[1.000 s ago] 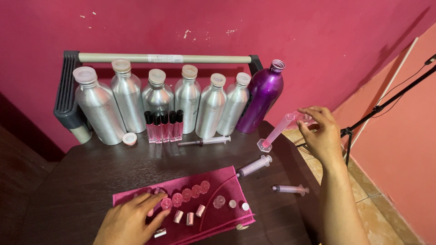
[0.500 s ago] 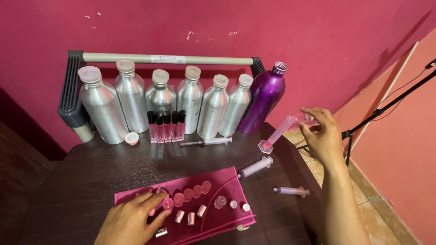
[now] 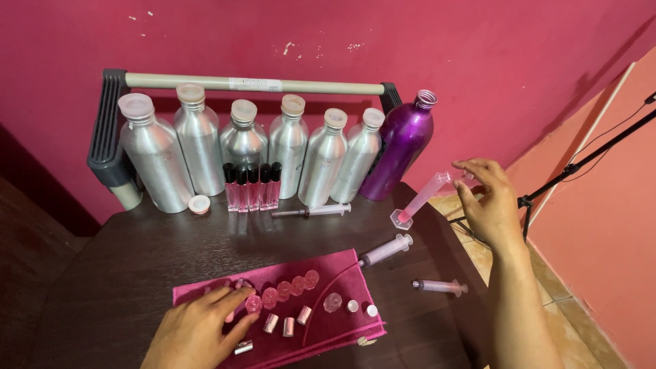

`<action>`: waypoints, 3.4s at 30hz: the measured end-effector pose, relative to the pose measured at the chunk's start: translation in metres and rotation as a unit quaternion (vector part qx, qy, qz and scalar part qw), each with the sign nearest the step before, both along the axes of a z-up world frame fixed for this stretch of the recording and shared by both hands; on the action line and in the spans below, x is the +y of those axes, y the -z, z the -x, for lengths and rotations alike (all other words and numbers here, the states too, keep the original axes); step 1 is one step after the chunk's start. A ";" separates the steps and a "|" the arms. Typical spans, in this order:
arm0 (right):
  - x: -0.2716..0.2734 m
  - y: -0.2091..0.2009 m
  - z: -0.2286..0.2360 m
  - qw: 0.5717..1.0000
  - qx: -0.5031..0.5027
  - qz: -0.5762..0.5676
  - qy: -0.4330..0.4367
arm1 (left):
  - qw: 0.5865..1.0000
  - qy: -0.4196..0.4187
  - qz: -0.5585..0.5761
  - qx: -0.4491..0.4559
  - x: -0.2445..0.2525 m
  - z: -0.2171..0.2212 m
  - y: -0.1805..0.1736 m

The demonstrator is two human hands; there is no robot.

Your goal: Assembling small pink perfume sample containers by manually attaching white caps and organizing them on a cloth.

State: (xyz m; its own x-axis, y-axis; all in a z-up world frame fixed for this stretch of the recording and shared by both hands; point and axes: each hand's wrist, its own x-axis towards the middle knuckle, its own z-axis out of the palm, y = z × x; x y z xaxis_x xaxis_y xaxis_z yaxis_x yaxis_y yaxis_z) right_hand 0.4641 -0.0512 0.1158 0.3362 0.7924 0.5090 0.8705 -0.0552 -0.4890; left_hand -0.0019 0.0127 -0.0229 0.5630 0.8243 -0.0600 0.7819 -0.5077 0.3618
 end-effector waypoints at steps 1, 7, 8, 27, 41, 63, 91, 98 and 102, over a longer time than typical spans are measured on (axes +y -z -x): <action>-0.001 -0.001 0.002 1.000 0.000 0.000 0.000 | 1.000 0.000 0.000 0.000 0.000 0.000 0.000; -0.003 0.013 -0.004 0.995 0.011 -0.098 -0.019 | 0.999 0.001 -0.037 -0.025 0.000 0.001 0.006; -0.001 0.020 -0.009 0.988 0.052 -0.144 -0.036 | 0.999 0.002 -0.029 -0.018 0.000 0.001 0.005; -0.017 0.076 0.096 0.874 0.305 0.160 -0.343 | 0.990 0.031 -0.106 -0.090 -0.010 0.002 -0.019; -0.030 0.051 0.125 0.923 -0.003 0.203 -0.326 | 0.952 0.024 -0.234 -0.194 -0.020 0.015 -0.042; -0.043 0.080 0.170 0.921 0.124 0.004 -0.369 | 0.924 0.101 -0.218 -0.297 -0.045 -0.018 -0.041; 0.000 0.078 -0.011 0.975 0.148 -0.165 0.032 | 0.969 0.013 -0.150 -0.194 -0.021 -0.018 -0.006; 0.000 0.076 -0.013 0.977 0.127 -0.171 0.031 | 0.968 -0.002 -0.157 -0.194 -0.021 -0.018 -0.004; 0.000 0.074 -0.013 0.980 0.101 -0.166 0.034 | 0.963 0.004 -0.170 -0.211 -0.019 -0.018 -0.004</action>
